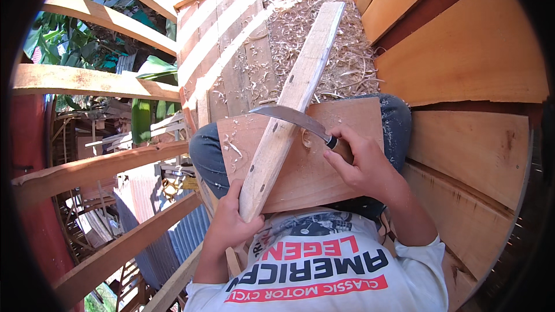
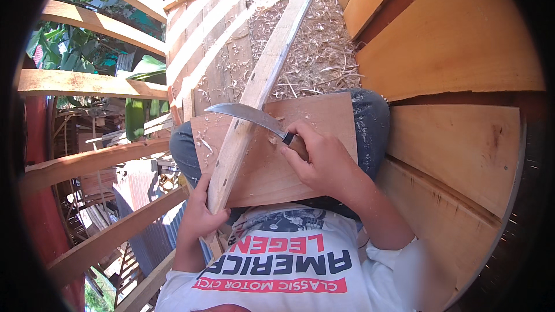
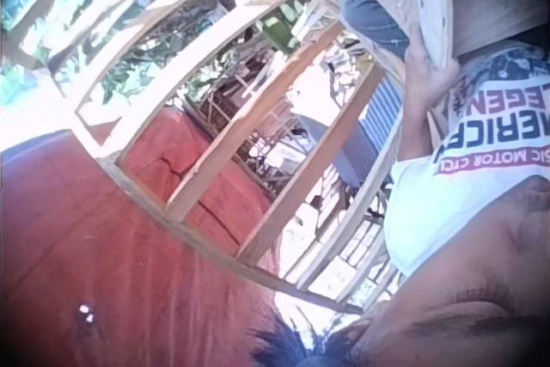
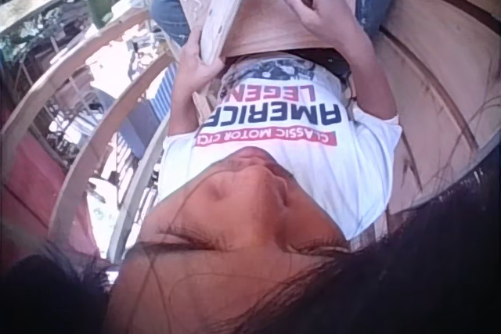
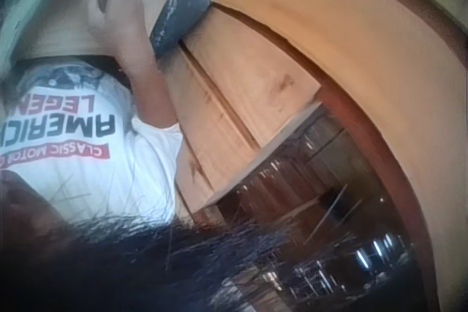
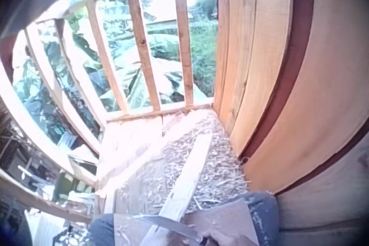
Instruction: The person sits cross-legged and uses a curved knife to shave and shape a long wooden stick, producing wood shavings that accumulate on a board placed on their lap. The person repeatedly rotates the stick and continues carving along its length.
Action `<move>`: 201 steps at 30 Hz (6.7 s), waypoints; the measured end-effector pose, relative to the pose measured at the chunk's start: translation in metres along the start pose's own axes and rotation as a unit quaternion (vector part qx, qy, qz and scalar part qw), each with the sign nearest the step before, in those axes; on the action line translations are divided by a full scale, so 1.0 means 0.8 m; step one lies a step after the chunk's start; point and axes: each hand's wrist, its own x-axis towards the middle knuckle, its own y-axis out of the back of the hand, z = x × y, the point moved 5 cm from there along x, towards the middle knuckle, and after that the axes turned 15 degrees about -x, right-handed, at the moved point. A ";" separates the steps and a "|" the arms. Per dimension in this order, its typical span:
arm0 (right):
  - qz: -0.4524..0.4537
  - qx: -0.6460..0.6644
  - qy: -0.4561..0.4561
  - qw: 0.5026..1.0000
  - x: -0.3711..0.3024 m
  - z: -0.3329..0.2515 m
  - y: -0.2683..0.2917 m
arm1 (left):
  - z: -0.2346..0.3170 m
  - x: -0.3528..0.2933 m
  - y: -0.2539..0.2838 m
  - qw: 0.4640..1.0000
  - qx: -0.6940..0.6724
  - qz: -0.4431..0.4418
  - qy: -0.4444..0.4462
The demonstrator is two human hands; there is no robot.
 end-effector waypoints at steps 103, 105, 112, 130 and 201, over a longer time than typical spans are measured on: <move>0.205 -0.360 -0.230 0.880 0.034 0.128 0.073 | -0.127 -0.084 -0.039 0.990 -0.074 0.007 0.123; 0.194 -0.338 -0.196 0.900 0.022 0.106 0.073 | -0.129 -0.079 -0.035 0.991 -0.037 -0.008 0.131; 0.041 -0.362 0.030 0.931 -0.025 0.019 -0.048 | -0.113 -0.073 -0.040 0.981 -0.054 0.013 0.186; 0.203 -0.372 -0.287 0.859 0.062 0.146 0.108 | -0.135 -0.087 -0.040 0.994 0.015 0.013 0.111; 0.129 -0.360 -0.159 0.910 0.157 0.087 0.030 | -0.134 -0.099 -0.043 0.986 -0.033 0.100 0.129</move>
